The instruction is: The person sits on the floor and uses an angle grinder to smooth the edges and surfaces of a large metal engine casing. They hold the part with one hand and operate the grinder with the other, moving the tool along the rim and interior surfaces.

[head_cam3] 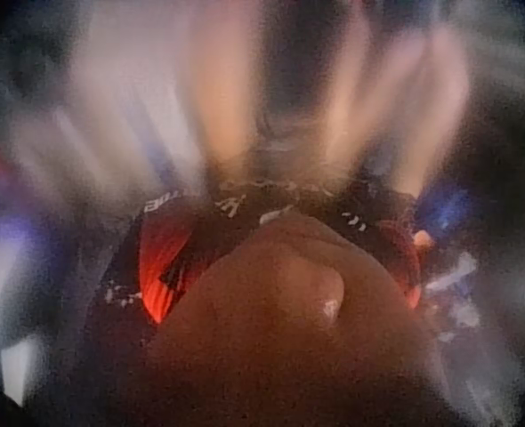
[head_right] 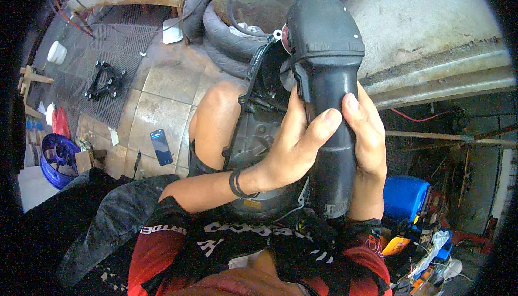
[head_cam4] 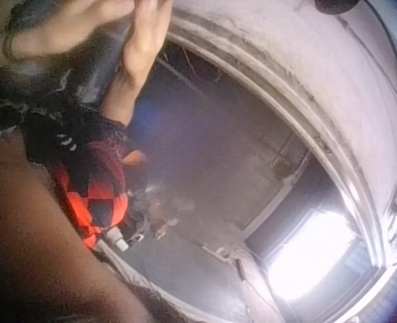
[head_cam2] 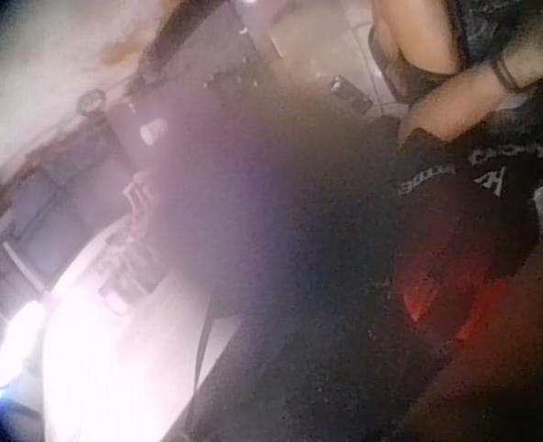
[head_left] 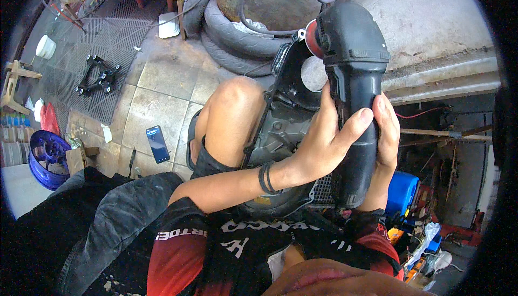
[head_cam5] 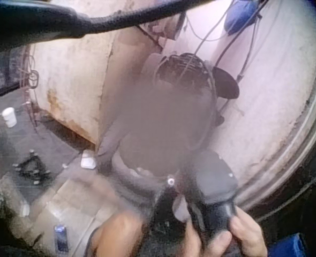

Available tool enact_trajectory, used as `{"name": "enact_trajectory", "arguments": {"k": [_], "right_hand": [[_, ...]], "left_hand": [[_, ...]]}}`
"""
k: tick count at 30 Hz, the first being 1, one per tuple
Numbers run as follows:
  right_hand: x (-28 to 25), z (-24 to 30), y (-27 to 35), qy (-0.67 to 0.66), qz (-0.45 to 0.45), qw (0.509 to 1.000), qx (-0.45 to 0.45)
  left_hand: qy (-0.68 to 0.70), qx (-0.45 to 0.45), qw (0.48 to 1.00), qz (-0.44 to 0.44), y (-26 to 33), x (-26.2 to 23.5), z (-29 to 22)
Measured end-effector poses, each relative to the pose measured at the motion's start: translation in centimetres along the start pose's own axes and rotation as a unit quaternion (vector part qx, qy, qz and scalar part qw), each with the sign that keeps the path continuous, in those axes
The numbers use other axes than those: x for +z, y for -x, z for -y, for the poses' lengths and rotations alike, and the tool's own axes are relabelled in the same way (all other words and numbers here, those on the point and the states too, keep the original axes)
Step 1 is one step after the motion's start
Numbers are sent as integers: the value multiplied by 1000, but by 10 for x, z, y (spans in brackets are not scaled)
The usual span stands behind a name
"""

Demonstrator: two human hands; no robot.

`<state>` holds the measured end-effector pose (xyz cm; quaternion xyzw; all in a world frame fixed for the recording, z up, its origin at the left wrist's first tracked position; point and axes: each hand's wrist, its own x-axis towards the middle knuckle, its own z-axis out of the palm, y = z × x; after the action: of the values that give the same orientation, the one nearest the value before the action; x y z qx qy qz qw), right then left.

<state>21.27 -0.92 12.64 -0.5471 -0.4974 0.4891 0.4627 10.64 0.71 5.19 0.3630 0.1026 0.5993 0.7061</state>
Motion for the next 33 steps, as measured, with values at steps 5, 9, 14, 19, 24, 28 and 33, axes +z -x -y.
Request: {"name": "enact_trajectory", "arguments": {"k": [5, 9, 14, 19, 24, 28, 33], "right_hand": [[3, -1, 1, 19, -6, 1000, -4], [3, 0, 4, -26, -16, 1000, 3], [3, 0, 2, -31, -31, 999, 9], [-1, 1, 5, -42, -32, 999, 5], [4, 3, 5, -38, -59, 997, 12], [-3, -1, 6, -59, -48, 997, 12], [2, 1, 3, -53, -59, 997, 20]], "left_hand": [[10, -10, 1000, -3, 5, 1, -2], [3, -12, 1000, 8, 3, 2, -5], [-3, -3, 1000, 2, 0, 3, -5], [-24, 10, 1000, 10, -1, 5, 0], [0, -19, 1000, 10, 0, 5, -6], [-13, -7, 1000, 18, -3, 4, -5], [-3, -10, 1000, 12, -3, 4, -5]]}}
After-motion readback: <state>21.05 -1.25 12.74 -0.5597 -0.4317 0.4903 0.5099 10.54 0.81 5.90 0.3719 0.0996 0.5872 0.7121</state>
